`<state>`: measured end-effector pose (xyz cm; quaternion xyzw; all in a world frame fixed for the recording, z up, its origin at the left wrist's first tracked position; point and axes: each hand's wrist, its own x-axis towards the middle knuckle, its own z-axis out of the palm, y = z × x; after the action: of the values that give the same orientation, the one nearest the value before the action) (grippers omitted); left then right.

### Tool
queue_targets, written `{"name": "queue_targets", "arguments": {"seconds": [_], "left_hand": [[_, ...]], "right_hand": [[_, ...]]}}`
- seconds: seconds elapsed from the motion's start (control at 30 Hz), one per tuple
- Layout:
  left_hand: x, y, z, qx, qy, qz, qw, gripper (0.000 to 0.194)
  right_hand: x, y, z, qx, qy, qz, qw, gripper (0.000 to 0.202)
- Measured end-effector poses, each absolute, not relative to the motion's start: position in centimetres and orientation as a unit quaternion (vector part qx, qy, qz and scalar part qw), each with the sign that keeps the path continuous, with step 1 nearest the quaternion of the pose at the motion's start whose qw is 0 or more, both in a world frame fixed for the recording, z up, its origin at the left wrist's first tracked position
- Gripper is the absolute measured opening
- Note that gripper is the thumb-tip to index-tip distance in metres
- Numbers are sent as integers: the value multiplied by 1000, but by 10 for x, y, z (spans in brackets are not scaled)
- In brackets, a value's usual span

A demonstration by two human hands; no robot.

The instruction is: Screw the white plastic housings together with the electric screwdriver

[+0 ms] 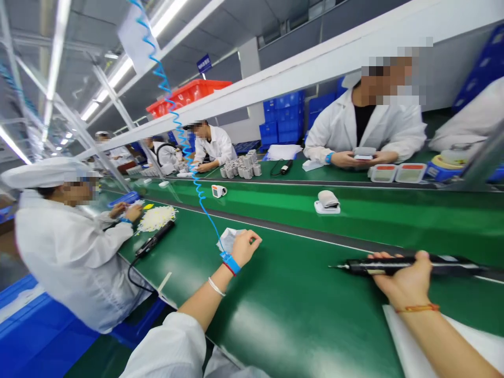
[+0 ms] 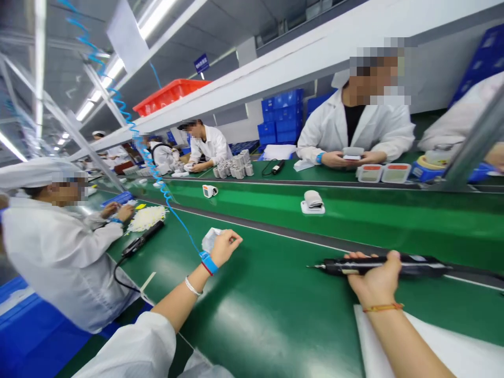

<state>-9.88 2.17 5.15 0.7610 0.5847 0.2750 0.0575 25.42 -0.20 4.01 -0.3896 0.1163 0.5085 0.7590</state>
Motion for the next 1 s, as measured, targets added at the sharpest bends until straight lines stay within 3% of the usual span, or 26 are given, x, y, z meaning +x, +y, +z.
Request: {"name": "queue_targets", "arguments": {"seconds": [0.17,0.27,0.6,1.0], "left_hand": [[-6,24,32,826,450,267,208,3],[30,28,21,851,394,225,263,8],[45,33,1,929,304,165,134,22],[48,33,-1,900,329,205,197,16]], "right_hand": [[250,-6,34,-361,93,509,776,34],[252,-5,30,-348,96,507,782,35],[250,-5,21,-330,102,509,789,37],[248,-5,21,-355,95,501,784,39]]}}
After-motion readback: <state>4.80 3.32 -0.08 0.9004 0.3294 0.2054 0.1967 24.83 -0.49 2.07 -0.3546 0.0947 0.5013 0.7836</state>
